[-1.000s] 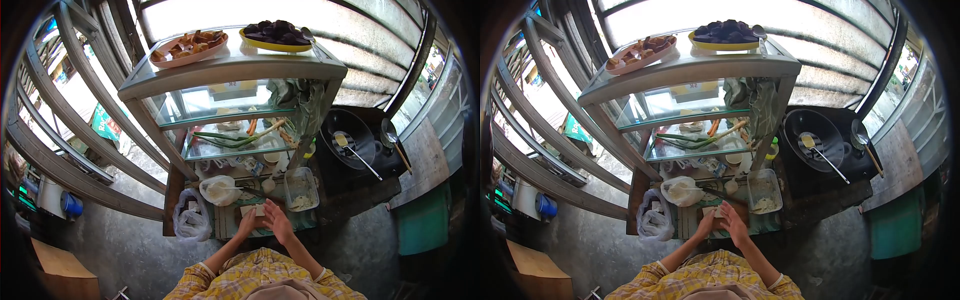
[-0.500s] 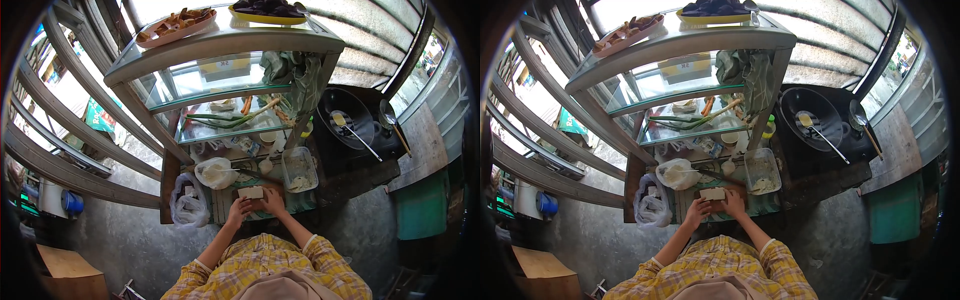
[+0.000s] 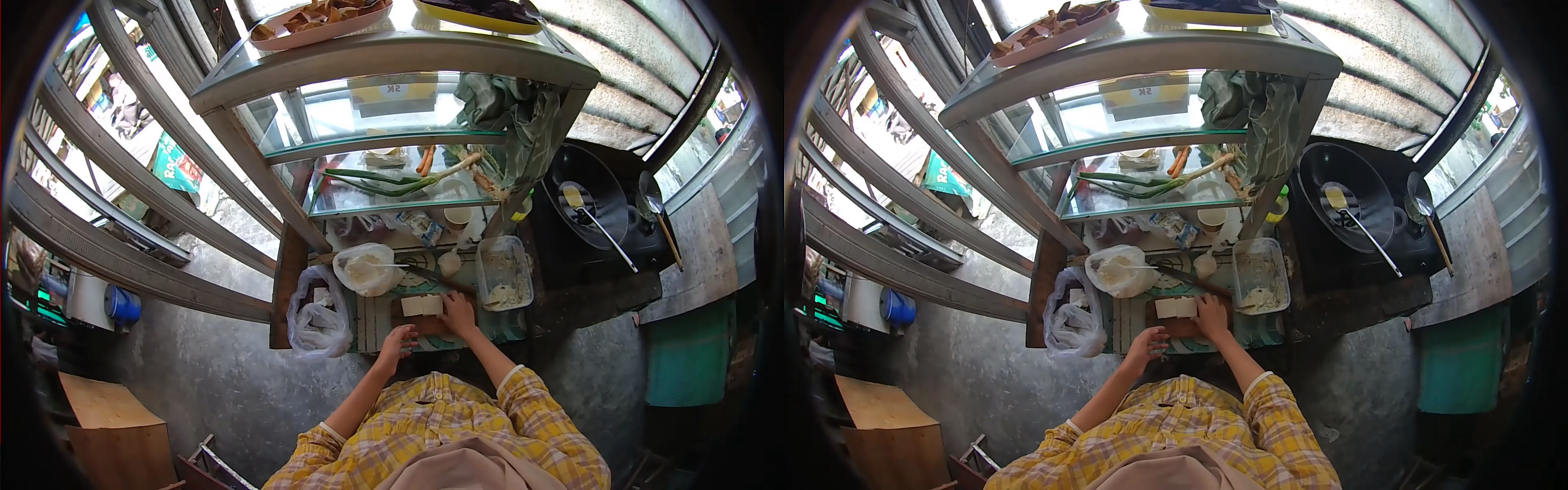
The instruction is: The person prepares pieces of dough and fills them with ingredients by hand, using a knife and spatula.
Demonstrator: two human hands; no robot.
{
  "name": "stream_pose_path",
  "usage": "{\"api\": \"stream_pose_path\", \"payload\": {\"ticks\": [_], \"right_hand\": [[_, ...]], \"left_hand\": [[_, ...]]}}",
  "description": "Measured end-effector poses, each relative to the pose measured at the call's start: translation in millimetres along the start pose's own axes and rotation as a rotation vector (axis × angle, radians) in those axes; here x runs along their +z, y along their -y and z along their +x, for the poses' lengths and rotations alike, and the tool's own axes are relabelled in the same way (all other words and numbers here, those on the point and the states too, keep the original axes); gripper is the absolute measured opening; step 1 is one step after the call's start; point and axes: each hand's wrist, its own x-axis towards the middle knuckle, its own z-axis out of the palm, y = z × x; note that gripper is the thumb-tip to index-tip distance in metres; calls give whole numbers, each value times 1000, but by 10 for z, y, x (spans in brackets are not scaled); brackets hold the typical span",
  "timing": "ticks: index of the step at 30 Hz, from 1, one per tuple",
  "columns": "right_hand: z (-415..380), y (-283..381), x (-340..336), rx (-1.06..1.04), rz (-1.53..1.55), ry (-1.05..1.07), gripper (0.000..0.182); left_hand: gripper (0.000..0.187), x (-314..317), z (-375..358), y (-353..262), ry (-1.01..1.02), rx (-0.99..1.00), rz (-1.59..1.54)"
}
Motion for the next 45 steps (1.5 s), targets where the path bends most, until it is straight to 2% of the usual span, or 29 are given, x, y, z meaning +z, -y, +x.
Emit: {"api": "stream_pose_path", "payload": {"ticks": [11, 26, 45], "right_hand": [[-11, -9, -43, 26, 52, -41, 55], [-53, -8, 24, -37, -14, -143, 51], [-26, -35, 40, -68, -27, -162, 44]], "left_hand": [[49, 193, 90, -22, 87, 7, 37], [44, 156, 61, 112, 24, -21, 30], [46, 158, 111, 41, 58, 20, 46]]}}
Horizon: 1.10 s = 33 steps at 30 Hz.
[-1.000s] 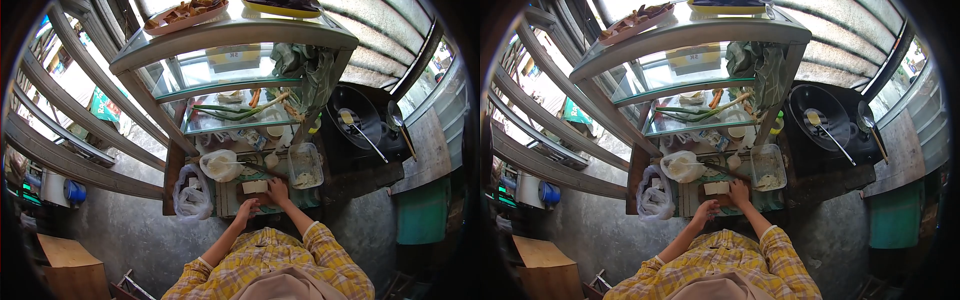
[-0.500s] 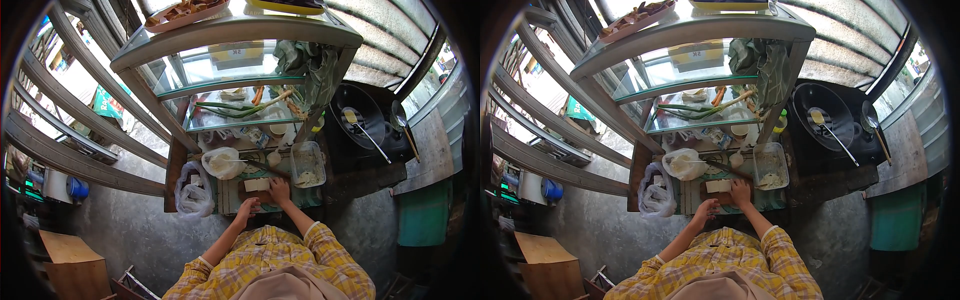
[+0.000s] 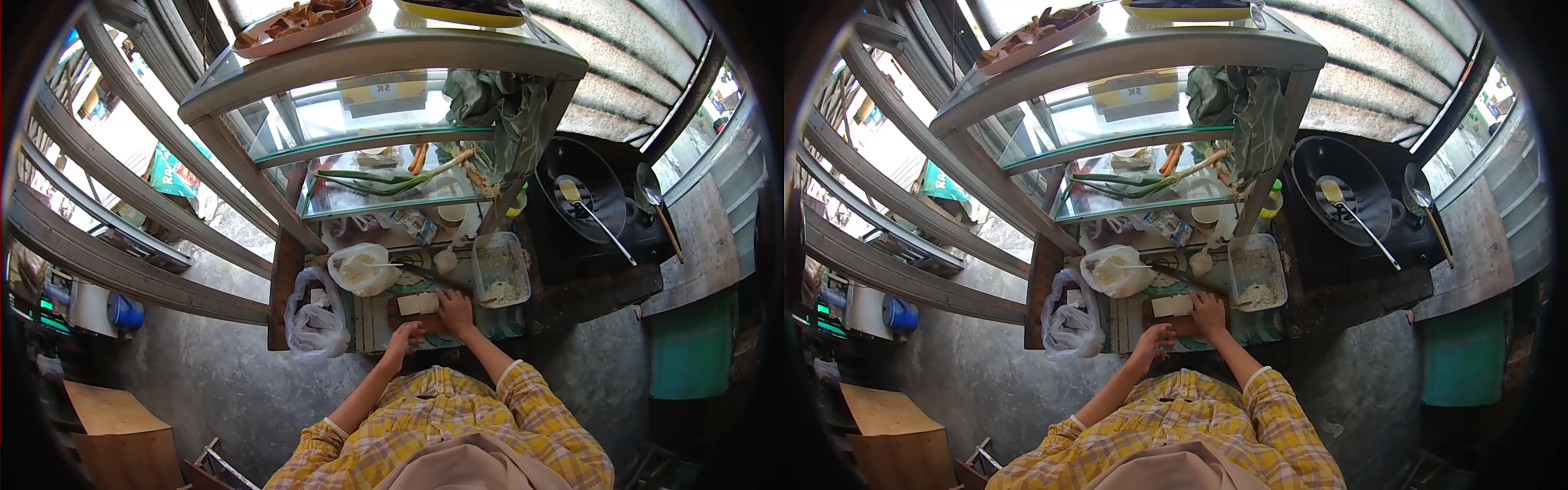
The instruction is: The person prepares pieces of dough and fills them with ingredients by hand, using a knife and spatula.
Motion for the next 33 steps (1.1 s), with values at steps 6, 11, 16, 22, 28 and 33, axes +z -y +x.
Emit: {"api": "stream_pose_path", "payload": {"ticks": [6, 11, 16, 22, 28, 33], "right_hand": [[17, -2, 4, -80, -52, 57, 39], [33, -22, 8, -88, -51, 68, 36], [48, -57, 53, -74, -32, 58, 27], [26, -13, -15, -44, 139, -157, 17], [-87, 91, 65, 409, 785, -300, 18], [-266, 166, -239, 754, 1425, -32, 20]], "left_hand": [[45, 9, 25, 1, 17, -7, -21], [45, -2, 15, 5, -1, -17, 7], [45, 8, 31, 37, 13, -30, 8], [46, 36, 20, 43, 23, -42, 12], [45, 70, 58, 48, 22, -37, 65], [39, 248, 151, -36, -53, -2, 27]]}}
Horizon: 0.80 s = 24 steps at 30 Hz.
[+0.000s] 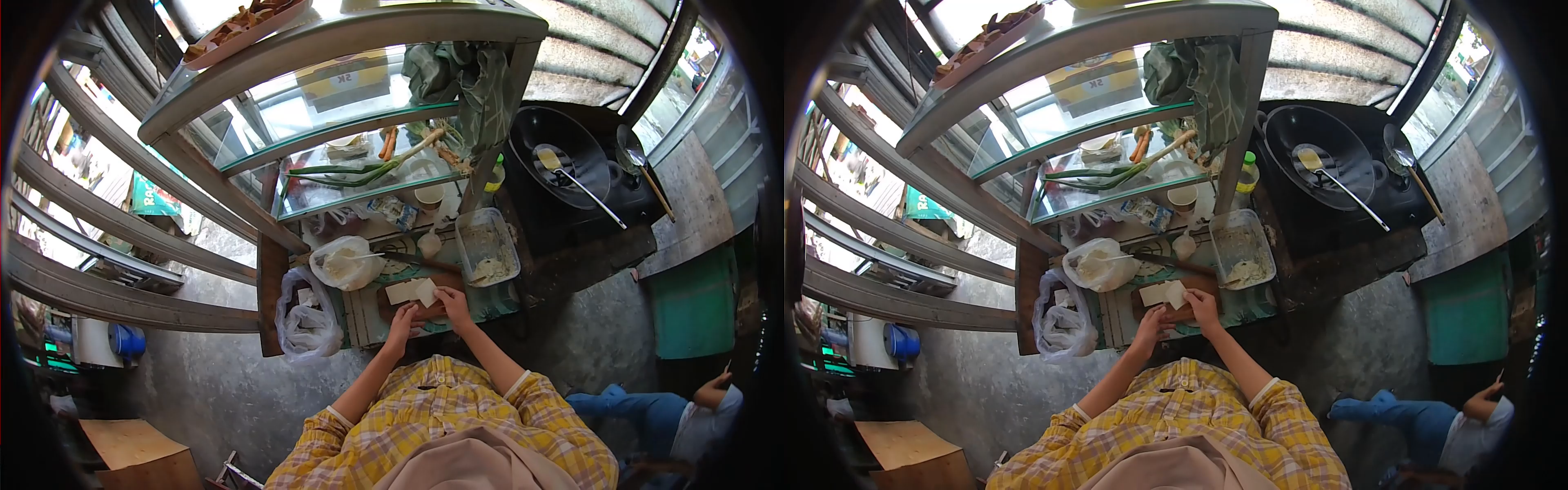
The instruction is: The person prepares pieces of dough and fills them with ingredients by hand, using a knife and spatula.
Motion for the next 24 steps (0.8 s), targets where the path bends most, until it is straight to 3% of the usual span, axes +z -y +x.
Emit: {"api": "stream_pose_path", "payload": {"ticks": [4, 8, 11, 14, 17, 20, 24], "right_hand": [[-294, 262, -3, 120, 69, 162, 21], [-407, 318, -18, 45, -23, 149, 21], [-453, 392, -26, 9, 11, 147, 21], [-438, 416, -40, -56, 2, 144, 20], [-442, 512, -59, -109, -61, 100, 19], [-424, 576, -85, -118, -48, 34, 19], [-430, 616, -128, -122, -48, 15, 18]], "left_hand": [[32, 33, 123, -26, 31, 167, 39], [26, 102, 108, -97, -3, 434, 81], [26, 50, 105, -160, -2, 542, 334], [25, 52, -35, -314, -13, 487, 564], [24, 101, -27, -273, -66, 567, 319], [28, 18, 42, -252, -126, 634, 255], [29, -191, 58, -267, -163, 571, 323]]}}
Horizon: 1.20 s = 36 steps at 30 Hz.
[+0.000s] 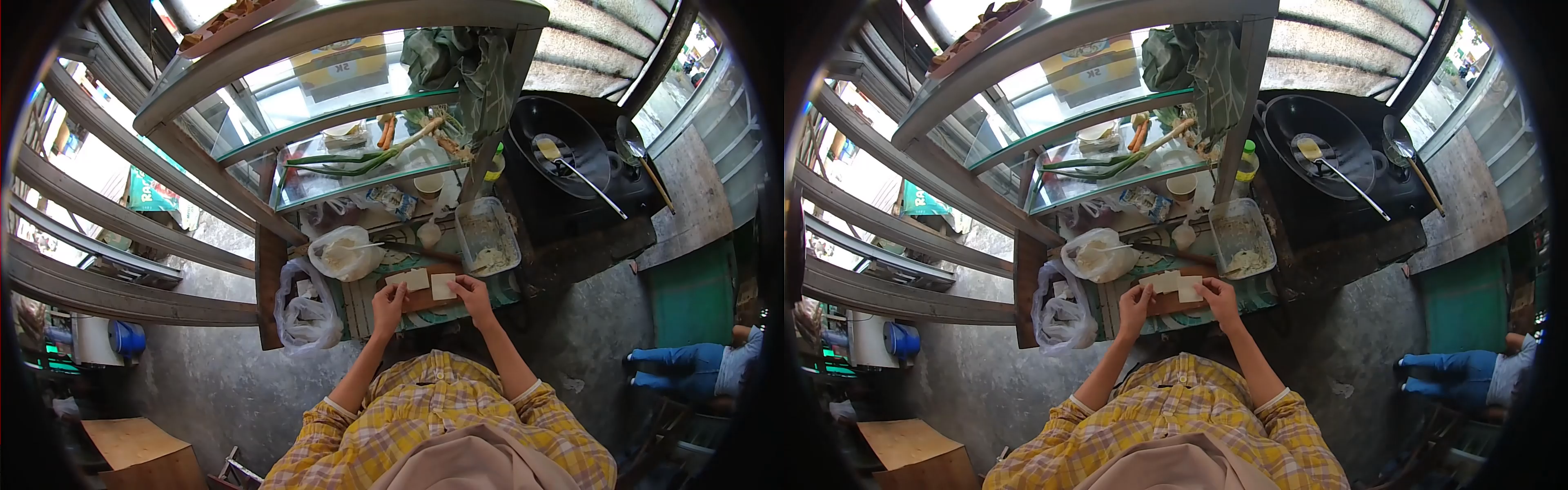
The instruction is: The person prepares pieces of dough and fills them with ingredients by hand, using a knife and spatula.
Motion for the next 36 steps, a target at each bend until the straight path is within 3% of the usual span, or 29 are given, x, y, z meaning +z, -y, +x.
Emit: {"api": "stream_pose_path", "payload": {"ticks": [5, 8, 11, 12, 14, 17, 20, 23, 26, 29, 36], "right_hand": [[-26, -128, -39, 44, -41, 32, 17], [-61, -200, -21, 42, -58, 38, 17], [-112, -231, -28, 33, -79, 40, 17], [-125, -241, -34, 37, -80, 43, 17], [-139, -259, -43, 50, -88, 49, 17], [-134, -321, -60, 67, -95, 62, 18], [-103, -372, -50, 66, -85, 94, 19], [-111, -317, 24, 72, -98, 180, 20], [-85, -217, 90, 55, -161, 268, 20], [-26, -162, 109, 1, -288, 273, 19], [14, -216, 66, -122, -434, 174, 20]], "left_hand": [[30, -125, -31, 51, -58, -59, 213], [32, -245, -102, 162, -184, 36, 360], [22, -396, -186, 249, -392, 151, 435], [20, -493, -191, 350, -335, 118, 499], [31, -654, -156, 540, -221, 48, 625], [52, -603, -159, 553, -300, 154, 499], [54, -361, -115, 411, -370, 405, 470], [54, -172, -135, 32, 78, -9, 58], [44, 17, -136, -96, 274, 87, 155], [32, 52, -127, -211, 284, 37, 342], [23, -12, -128, -191, 207, 48, 232]]}}
